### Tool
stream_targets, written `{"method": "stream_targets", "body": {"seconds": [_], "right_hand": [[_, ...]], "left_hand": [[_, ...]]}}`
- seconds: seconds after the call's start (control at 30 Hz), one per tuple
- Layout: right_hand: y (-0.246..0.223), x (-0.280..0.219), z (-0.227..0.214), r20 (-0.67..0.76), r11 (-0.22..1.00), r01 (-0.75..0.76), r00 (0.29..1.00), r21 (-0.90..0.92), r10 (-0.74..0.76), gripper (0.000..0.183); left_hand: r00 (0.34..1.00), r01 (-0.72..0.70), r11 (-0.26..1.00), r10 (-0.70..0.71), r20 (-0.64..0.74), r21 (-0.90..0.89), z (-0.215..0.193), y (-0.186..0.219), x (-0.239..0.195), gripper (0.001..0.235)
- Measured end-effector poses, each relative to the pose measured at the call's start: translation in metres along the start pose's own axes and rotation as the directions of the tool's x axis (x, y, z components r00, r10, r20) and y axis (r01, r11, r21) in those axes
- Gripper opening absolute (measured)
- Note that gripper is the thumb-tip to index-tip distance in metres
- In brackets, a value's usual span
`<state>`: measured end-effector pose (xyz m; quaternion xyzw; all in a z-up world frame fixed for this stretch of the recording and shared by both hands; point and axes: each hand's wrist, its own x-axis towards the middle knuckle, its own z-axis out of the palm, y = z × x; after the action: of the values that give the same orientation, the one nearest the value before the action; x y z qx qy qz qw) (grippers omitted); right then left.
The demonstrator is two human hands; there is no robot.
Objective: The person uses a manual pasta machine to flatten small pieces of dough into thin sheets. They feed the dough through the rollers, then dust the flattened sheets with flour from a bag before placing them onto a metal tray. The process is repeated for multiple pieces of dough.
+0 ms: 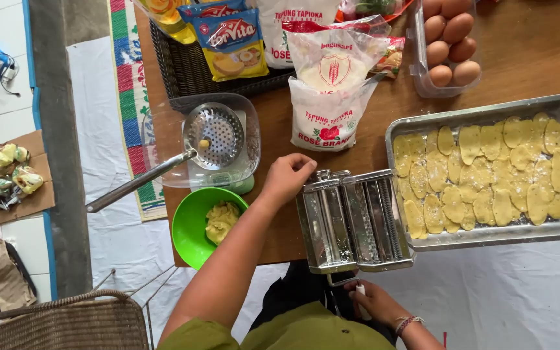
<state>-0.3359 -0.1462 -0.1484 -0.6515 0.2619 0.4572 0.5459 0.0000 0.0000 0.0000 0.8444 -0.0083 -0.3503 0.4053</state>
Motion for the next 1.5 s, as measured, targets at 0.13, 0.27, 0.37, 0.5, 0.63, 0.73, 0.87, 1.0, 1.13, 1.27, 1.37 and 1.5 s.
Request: {"method": "stream_targets", "body": {"seconds": [0.13, 0.27, 0.37, 0.5, 0.63, 0.73, 0.87, 1.0, 1.13, 1.27, 1.37, 1.5], "right_hand": [[0.016, 0.01, -0.001, -0.047, 0.998, 0.009, 0.999, -0.057, -0.011, 0.033], [-0.006, -0.004, -0.005, 0.014, 0.999, -0.002, 1.0, -0.054, 0.002, 0.031], [-0.005, -0.003, -0.005, 0.031, 0.999, 0.008, 1.0, -0.054, -0.006, 0.031], [-0.002, -0.001, -0.005, 0.027, 0.998, -0.01, 1.0, -0.067, 0.012, 0.03], [0.02, 0.015, -0.005, -0.02, 0.996, 0.003, 1.0, -0.09, -0.005, 0.03], [0.023, 0.019, -0.006, 0.013, 0.997, 0.017, 1.0, -0.078, -0.016, 0.03], [0.023, 0.018, -0.006, 0.006, 0.996, 0.042, 0.999, -0.077, -0.042, 0.03], [0.018, 0.012, -0.007, 0.019, 0.998, 0.034, 0.999, -0.056, -0.033, 0.03], [0.01, 0.004, -0.008, 0.048, 0.999, 0.03, 0.998, -0.015, -0.029, 0.029], [0.007, 0.003, -0.011, 0.049, 0.999, 0.023, 0.999, -0.032, -0.021, 0.031], [0.007, 0.005, -0.011, 0.052, 0.999, 0.022, 0.998, -0.037, -0.02, 0.031], [0.001, 0.0, -0.012, 0.059, 0.999, 0.001, 0.998, -0.042, 0.001, 0.032]], "left_hand": [[0.999, -0.025, 0.998, 0.023, 0.047, 0.054, 0.004, 0.001, 0.013, 0.033], [0.998, -0.054, 0.996, 0.051, 0.038, 0.078, 0.0, 0.008, 0.019, 0.028], [0.988, -0.144, 0.985, 0.149, -0.05, 0.094, 0.002, -0.006, 0.028, 0.016], [0.963, -0.23, 0.956, 0.25, -0.097, 0.181, -0.001, -0.014, 0.029, 0.046], [0.979, -0.172, 0.973, 0.186, -0.085, 0.153, -0.007, 0.004, 0.013, 0.033], [0.998, -0.036, 0.995, 0.032, 0.05, 0.092, -0.013, 0.027, -0.005, 0.028], [0.989, -0.094, 0.99, 0.08, 0.126, 0.105, -0.003, 0.014, 0.004, 0.027], [0.975, -0.124, 0.99, 0.11, 0.192, 0.066, -0.002, 0.006, 0.01, 0.018], [0.973, -0.082, 0.996, 0.071, 0.219, 0.043, -0.008, 0.014, 0.004, 0.021], [0.972, -0.071, 0.99, 0.042, 0.233, 0.12, -0.009, 0.023, 0.007, 0.028], [0.959, -0.098, 0.964, 0.025, 0.284, 0.246, -0.007, 0.032, 0.013, 0.035], [0.922, -0.155, 0.853, -0.056, 0.383, 0.498, -0.002, 0.057, 0.012, 0.059]]}}
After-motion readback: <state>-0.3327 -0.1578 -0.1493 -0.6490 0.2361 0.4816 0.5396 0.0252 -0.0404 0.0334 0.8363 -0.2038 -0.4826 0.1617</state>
